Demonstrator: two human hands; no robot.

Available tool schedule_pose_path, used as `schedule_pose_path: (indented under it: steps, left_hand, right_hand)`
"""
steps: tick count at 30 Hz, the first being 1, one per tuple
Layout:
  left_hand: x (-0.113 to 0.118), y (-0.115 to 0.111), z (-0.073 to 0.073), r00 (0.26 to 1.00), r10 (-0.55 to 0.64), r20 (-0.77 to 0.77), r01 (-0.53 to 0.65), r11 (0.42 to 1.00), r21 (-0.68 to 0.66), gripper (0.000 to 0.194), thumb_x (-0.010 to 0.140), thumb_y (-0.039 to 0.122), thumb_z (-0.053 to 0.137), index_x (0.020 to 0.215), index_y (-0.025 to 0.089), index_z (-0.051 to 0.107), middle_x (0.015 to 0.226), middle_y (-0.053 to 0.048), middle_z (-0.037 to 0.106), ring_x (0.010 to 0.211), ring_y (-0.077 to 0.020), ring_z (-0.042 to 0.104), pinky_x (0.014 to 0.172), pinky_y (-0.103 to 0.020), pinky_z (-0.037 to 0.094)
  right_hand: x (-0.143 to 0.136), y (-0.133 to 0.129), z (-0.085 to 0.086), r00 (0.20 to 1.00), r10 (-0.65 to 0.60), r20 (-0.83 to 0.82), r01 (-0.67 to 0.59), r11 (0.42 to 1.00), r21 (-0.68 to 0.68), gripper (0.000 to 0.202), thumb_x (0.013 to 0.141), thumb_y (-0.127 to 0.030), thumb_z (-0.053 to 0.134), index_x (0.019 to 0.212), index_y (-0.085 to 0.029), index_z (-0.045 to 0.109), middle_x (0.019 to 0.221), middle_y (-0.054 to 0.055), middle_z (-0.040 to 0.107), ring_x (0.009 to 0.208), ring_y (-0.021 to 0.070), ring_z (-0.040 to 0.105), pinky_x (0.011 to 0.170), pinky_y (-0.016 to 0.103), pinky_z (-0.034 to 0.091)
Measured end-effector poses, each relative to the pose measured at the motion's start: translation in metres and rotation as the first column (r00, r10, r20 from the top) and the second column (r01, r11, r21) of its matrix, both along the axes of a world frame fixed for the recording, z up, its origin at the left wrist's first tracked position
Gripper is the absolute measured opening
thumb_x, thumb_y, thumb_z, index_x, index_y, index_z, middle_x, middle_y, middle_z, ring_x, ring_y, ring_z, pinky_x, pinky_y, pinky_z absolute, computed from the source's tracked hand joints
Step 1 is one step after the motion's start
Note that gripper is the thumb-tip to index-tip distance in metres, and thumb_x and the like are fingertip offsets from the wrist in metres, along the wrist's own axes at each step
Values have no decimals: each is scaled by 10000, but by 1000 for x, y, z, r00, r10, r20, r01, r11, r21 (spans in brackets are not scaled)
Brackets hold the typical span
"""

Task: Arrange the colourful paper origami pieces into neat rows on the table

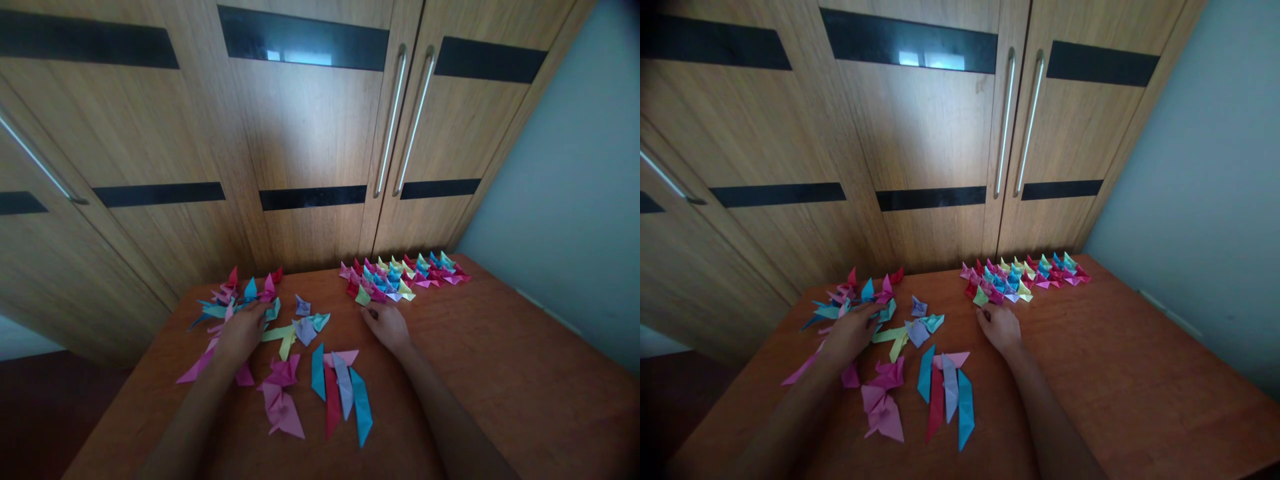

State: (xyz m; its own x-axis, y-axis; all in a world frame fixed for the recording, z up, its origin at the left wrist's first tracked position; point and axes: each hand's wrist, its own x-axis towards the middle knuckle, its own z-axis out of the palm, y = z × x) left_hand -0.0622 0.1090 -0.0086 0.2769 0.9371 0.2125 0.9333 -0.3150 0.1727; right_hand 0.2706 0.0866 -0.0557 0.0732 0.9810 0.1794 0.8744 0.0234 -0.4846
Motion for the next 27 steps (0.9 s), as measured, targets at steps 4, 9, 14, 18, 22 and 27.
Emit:
schedule_pose_path:
  steps: [4,9,14,18,22,27]
  left_hand:
    - [2,-8,9,987,-64,150,46,992,117,347,828,164,436,1128,218,605,1163,-71,648,1049,-224,608,903,-356,481]
    - [17,-36,28,926,-211,313,112,945,308,255,861,243,482,1073,218,621,1055,-59,687,996,-210,635,880,-348,507]
    - [37,-62,34,887,-326,328,211,917,339,216,874,227,514,1059,237,624,1016,-38,697,946,-182,654,834,-314,536]
    - [45,-69,30,851,-390,353,303,912,277,205,879,199,505,1032,239,636,996,-39,707,929,-177,663,814,-310,551]
    - [48,-70,25,831,-425,359,353,901,251,220,875,175,509,1041,244,636,998,-53,712,929,-185,669,826,-335,554]
    - [47,-71,22,819,-443,365,363,892,269,236,861,152,533,1057,238,632,1004,-53,711,944,-184,664,869,-347,535]
  right_hand:
    - [0,-1,5,1000,22,-8,-22,999,37,277,879,-345,471,693,-218,633,665,8,658,620,141,587,528,220,298]
    - [-11,-10,21,980,98,-174,-63,978,197,254,875,-330,480,737,-211,656,676,18,664,641,151,600,571,219,375]
    - [-41,-35,43,867,351,-355,-244,918,311,211,884,-327,496,846,-209,667,733,12,673,646,134,601,598,218,447]
    - [-57,-51,51,815,467,-344,-348,868,354,194,863,-296,552,1024,-248,648,916,23,697,770,141,634,678,231,489]
    - [-61,-53,50,802,541,-252,-444,823,354,208,882,-294,533,1058,-251,637,877,24,686,727,130,624,636,224,478]
    - [-63,-52,45,798,594,-102,-541,781,312,194,909,-283,496,1018,-227,646,819,23,676,699,125,604,650,235,445]
